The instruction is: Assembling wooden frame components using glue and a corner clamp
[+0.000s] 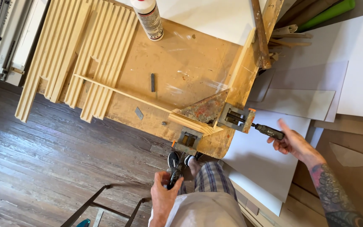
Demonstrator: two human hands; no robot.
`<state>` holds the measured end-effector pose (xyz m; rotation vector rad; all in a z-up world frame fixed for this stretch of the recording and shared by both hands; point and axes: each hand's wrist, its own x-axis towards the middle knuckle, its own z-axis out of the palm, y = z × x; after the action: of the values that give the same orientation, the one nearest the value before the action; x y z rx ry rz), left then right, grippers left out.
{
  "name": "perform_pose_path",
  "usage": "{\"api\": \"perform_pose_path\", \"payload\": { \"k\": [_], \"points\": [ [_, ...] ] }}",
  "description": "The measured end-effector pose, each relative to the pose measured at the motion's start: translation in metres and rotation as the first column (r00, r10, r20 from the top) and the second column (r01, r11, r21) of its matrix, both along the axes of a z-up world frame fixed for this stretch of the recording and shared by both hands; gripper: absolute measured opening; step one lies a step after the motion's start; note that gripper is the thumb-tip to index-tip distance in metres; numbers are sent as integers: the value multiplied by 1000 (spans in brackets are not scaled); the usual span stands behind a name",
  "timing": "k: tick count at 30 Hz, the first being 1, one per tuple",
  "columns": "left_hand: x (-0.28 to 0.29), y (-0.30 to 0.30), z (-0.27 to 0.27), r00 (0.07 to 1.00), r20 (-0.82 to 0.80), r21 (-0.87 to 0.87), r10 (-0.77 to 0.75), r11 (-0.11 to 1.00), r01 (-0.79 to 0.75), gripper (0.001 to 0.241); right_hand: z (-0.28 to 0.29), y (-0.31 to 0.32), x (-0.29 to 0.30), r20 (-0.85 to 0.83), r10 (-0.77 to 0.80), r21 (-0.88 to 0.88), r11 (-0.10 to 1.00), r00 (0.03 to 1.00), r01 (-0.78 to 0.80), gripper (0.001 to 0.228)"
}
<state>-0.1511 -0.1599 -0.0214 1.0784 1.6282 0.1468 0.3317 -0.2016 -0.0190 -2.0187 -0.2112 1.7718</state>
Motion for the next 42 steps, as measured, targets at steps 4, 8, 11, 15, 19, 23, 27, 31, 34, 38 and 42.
{"api": "perform_pose_path", "payload": {
  "k": [4,8,11,15,19,23,27,31,34,38,42],
  "points": [
    [-5,-11,-1,971,-229,115,-64,989,92,39,-7,-4,2,51,-232,120,967,971,225,52],
    [-1,-8,9,995,75,70,-65,996,60,39,-28,-30,7,18,-261,434,872,965,227,7],
    [-2,-18,-13,934,346,-54,92,995,-78,57,-1,-25,-19,591,-107,507,820,799,-265,31],
    [-17,-23,-56,613,445,-601,653,725,-336,55,-29,-44,-14,967,-37,217,629,250,-747,30],
    [-32,-21,-97,320,197,-955,927,256,-153,42,-46,-47,-15,984,-46,166,608,174,-776,32],
    [-22,-1,-56,969,163,-356,186,927,-118,92,20,-11,-35,700,232,130,889,675,-440,78],
    [20,45,22,979,-175,527,-101,830,180,52,23,-2,-21,167,-74,101,993,983,58,89],
    [96,111,73,897,-198,665,-396,618,420,73,18,-4,-17,159,-213,111,974,964,197,55],
    [142,149,57,766,-391,712,-510,361,603,89,8,-5,-13,128,-288,187,947,949,262,41],
    [161,166,14,620,-593,625,-514,191,757,102,-22,-28,-3,130,-394,360,874,910,327,18],
    [156,165,10,636,-582,656,-507,169,735,95,-5,-32,-19,398,-214,568,821,892,-56,25]
  ]
}}
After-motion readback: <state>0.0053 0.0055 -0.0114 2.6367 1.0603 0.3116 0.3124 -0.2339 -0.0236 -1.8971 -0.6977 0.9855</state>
